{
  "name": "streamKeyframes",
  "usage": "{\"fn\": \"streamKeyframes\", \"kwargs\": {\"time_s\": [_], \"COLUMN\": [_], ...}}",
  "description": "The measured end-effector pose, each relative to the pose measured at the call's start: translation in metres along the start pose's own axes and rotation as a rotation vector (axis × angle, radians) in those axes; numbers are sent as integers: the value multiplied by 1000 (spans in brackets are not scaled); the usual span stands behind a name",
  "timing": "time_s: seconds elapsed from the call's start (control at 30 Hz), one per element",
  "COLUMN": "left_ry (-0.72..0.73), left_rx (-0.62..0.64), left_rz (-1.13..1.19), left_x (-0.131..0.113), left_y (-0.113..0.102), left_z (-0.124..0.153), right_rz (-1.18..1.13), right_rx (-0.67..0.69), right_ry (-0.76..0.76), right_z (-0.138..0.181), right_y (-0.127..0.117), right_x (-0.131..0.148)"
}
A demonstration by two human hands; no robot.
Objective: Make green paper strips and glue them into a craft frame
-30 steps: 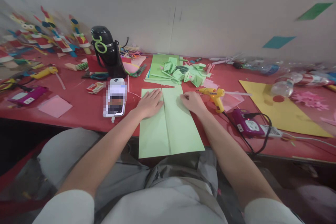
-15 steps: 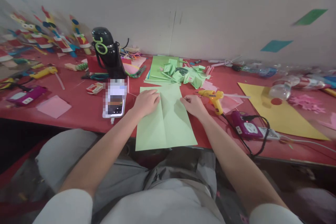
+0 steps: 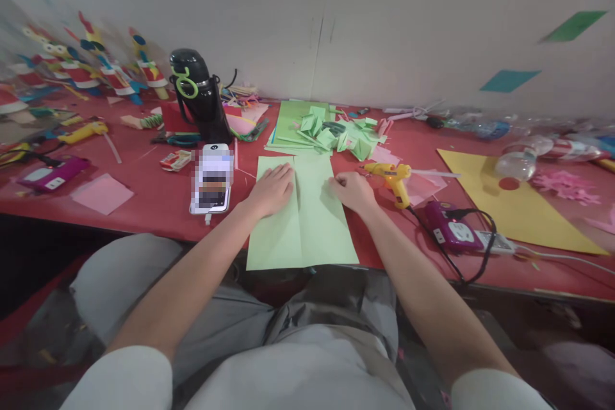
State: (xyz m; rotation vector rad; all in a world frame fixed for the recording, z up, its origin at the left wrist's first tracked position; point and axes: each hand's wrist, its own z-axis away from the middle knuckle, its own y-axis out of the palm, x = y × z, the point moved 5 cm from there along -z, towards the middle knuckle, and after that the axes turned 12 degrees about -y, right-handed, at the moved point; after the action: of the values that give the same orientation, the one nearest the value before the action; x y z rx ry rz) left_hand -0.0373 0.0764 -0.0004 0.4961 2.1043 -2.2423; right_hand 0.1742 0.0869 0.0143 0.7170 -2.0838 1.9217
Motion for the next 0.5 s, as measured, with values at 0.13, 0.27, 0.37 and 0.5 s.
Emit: {"fn": "streamKeyframes", "kwargs": {"time_s": [0.13,0.27,0.37,0.5], "left_ry": [-8,-6,0,-2], "left_rx": [17,20,22,26], "left_rz": [-8,-2,4,1], "left_x": [0,0,0,0], "left_y": [1,1,1,0], "left_z": [0,0,-1,0], "right_rz": [19,37,54,67], "right_rx": [9,24,38,27], "right_ry": [12,14,12,-3], "right_z": [2,3,3,3], "right_y": [0,-1,-1,0], "right_x": [3,5,4,3]}}
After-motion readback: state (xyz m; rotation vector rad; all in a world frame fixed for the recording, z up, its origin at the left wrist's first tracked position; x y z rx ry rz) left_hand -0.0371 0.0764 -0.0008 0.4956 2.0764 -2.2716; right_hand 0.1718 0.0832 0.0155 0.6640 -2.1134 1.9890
